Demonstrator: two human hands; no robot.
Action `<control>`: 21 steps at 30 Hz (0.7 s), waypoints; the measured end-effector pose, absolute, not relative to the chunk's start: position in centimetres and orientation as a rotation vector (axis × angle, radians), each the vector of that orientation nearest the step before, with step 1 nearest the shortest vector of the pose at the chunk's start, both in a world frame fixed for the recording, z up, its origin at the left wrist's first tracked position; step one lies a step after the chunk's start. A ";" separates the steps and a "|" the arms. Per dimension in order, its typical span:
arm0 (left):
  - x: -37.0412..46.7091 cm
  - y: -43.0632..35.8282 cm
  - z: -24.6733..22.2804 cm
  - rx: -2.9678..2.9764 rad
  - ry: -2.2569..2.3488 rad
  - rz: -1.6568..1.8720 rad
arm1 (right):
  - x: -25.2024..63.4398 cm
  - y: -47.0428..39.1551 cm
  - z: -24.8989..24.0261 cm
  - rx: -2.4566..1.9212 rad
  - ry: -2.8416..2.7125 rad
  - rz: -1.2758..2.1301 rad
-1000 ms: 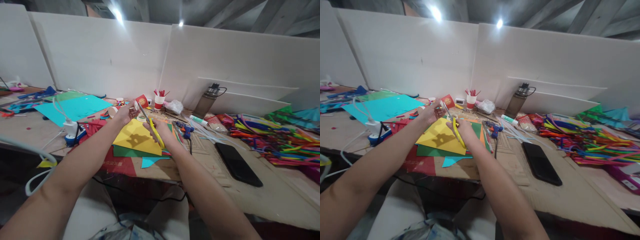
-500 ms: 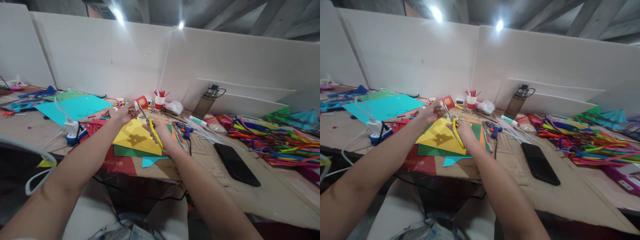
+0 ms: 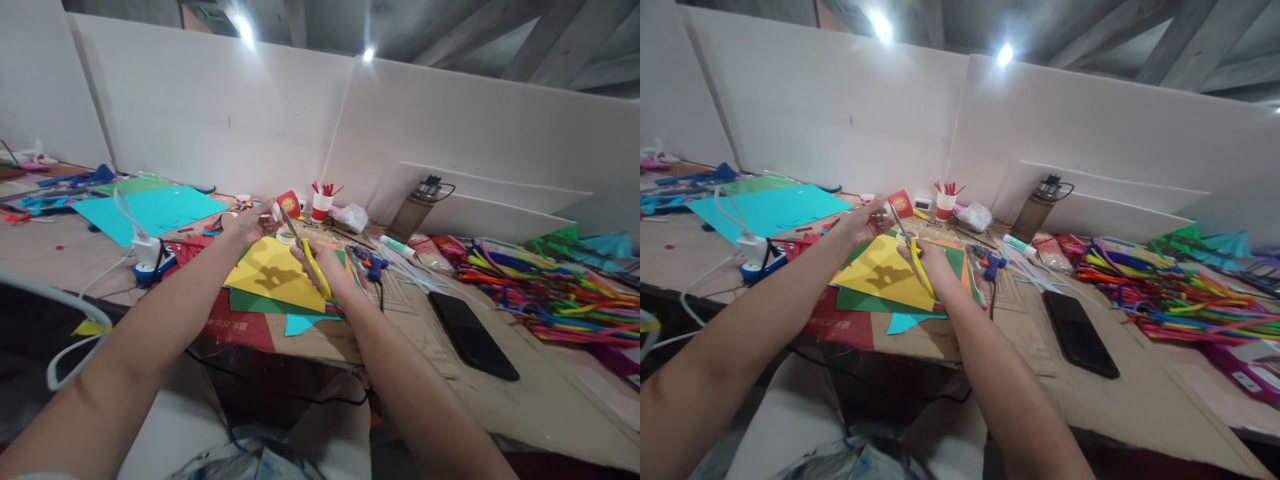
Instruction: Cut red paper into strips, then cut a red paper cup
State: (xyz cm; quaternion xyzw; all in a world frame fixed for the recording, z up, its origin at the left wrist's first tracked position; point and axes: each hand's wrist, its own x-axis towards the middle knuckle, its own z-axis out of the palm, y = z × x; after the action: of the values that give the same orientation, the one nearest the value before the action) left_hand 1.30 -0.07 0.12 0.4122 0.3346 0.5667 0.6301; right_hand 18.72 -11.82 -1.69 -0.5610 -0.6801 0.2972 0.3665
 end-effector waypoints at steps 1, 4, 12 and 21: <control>1.3 -0.2 0.2 0.943 0.754 1.290 | 18.7 -11.9 -1.7 -1.439 -1.740 0.787; 1.2 -0.5 0.4 0.988 0.741 1.285 | 18.8 -12.0 -1.7 -1.431 -1.721 0.845; 1.1 -0.1 0.0 1.028 0.722 1.231 | 18.9 -11.9 -1.7 -1.397 -1.726 0.855; 1.4 -0.7 0.3 1.008 0.743 1.184 | 19.0 -11.0 -2.3 -1.372 -1.725 0.857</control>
State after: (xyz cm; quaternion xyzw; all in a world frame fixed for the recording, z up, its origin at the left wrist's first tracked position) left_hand 1.38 -0.71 0.25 0.4438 0.3273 0.5212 0.6513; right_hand 19.02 -11.05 -2.25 -0.5369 -0.6751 0.3353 0.3788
